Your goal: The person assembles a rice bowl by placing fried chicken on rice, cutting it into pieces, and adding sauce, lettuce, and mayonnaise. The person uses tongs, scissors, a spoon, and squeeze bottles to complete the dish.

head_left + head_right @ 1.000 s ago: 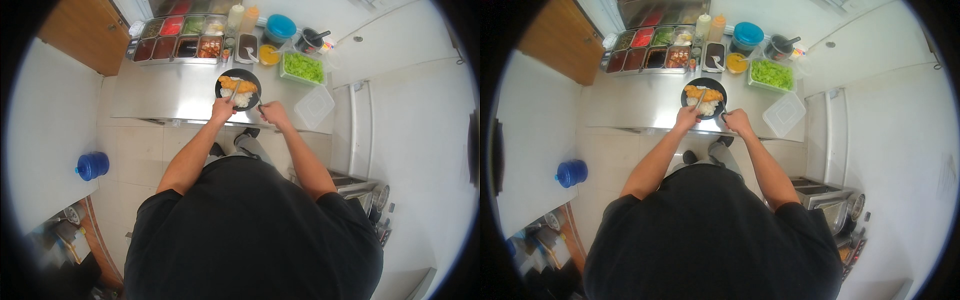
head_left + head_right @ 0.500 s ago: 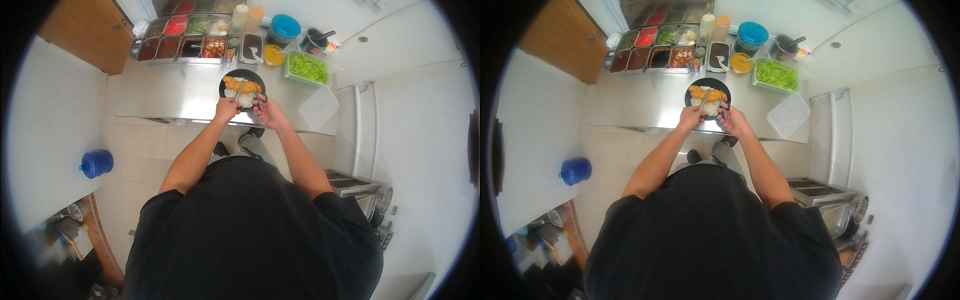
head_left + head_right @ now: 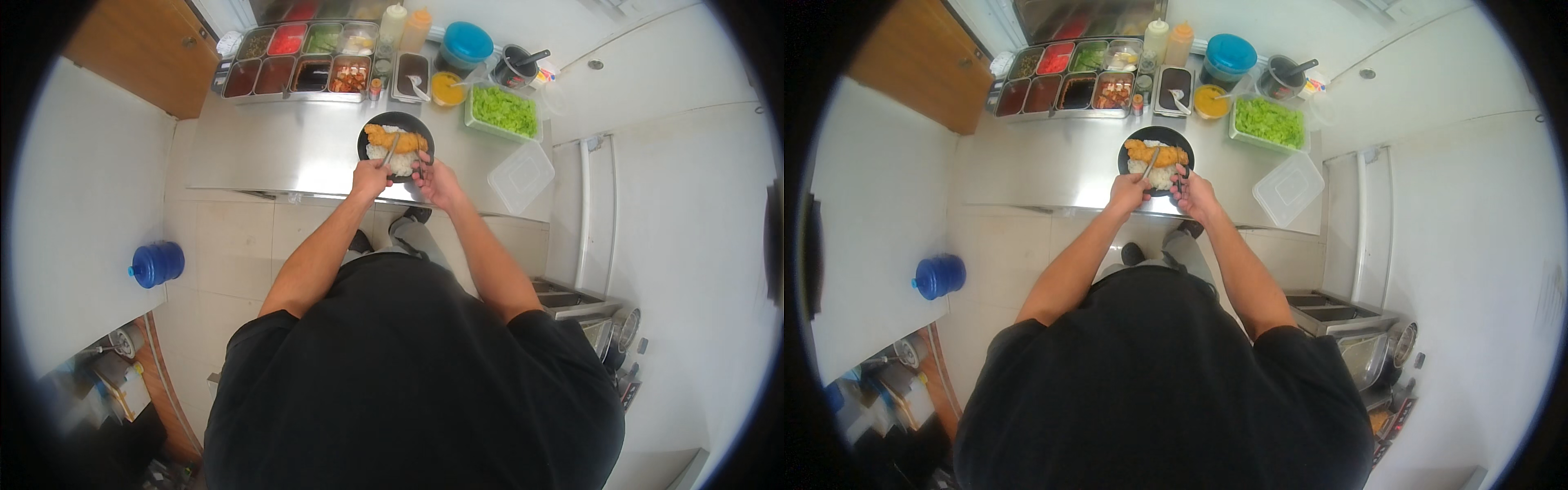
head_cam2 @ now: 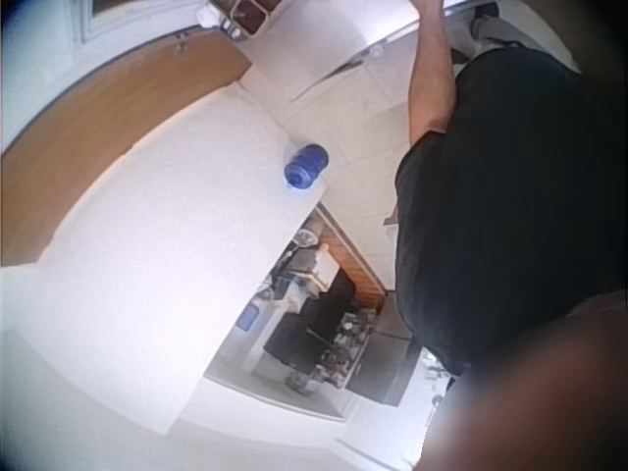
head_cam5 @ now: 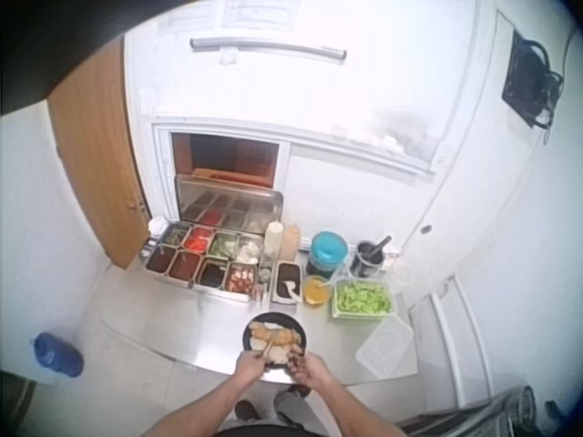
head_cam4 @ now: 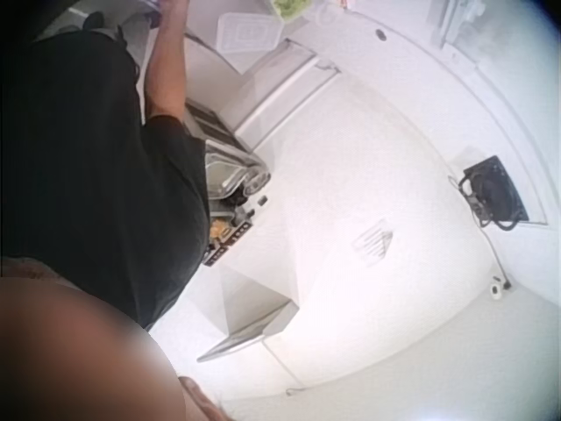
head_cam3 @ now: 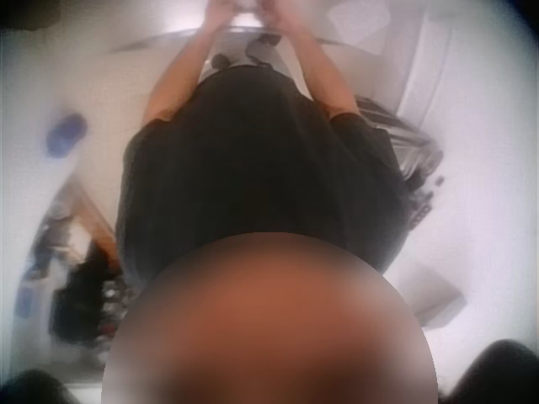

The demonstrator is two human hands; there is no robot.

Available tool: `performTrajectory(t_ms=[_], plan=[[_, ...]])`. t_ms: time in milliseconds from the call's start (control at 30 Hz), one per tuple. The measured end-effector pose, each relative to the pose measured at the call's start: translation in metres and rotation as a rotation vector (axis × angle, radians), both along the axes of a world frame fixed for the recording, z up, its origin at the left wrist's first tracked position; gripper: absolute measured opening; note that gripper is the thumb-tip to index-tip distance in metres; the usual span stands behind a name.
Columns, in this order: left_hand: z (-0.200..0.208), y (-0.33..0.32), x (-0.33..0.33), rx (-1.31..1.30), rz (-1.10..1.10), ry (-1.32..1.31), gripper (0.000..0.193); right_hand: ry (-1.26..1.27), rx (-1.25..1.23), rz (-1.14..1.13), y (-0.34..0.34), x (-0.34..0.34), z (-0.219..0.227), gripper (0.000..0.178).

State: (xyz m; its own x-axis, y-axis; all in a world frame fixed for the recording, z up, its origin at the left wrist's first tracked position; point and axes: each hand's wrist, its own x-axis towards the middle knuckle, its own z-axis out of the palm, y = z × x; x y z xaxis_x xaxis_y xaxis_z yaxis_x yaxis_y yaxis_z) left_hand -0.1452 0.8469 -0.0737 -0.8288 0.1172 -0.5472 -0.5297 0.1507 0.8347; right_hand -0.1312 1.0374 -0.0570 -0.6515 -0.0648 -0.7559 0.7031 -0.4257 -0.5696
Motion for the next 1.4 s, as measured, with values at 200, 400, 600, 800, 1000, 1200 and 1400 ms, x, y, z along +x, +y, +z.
performTrajectory(t_ms=[200,400,600,800,1000,1200,1400], plan=[[0.002,0.002,-0.001,-0.039,-0.008,0.016,0.027,0.010,-0.012,0.020,0.003,-0.003,-0.001,0.026],[0.010,0.008,0.004,-0.055,0.077,0.044,0.023,0.076,0.047,-0.005,0.004,-0.003,-0.009,0.018],[0.010,0.006,0.001,-0.026,0.072,0.010,0.024,0.040,-0.016,0.006,0.009,0.010,0.011,0.035],[0.005,0.006,-0.002,-0.003,0.079,0.001,0.023,0.015,-0.122,0.175,0.009,0.034,0.029,0.042],[0.008,0.004,-0.003,-0.040,0.031,0.027,0.021,0.018,-0.077,0.079,-0.003,0.007,0.011,0.042],[0.006,0.001,0.000,-0.051,0.002,0.017,0.020,0.006,-0.037,0.133,0.000,0.001,0.006,0.042],[-0.002,0.002,0.008,-0.042,0.003,0.019,0.024,-0.043,-0.053,0.161,0.002,0.001,0.005,0.041]])
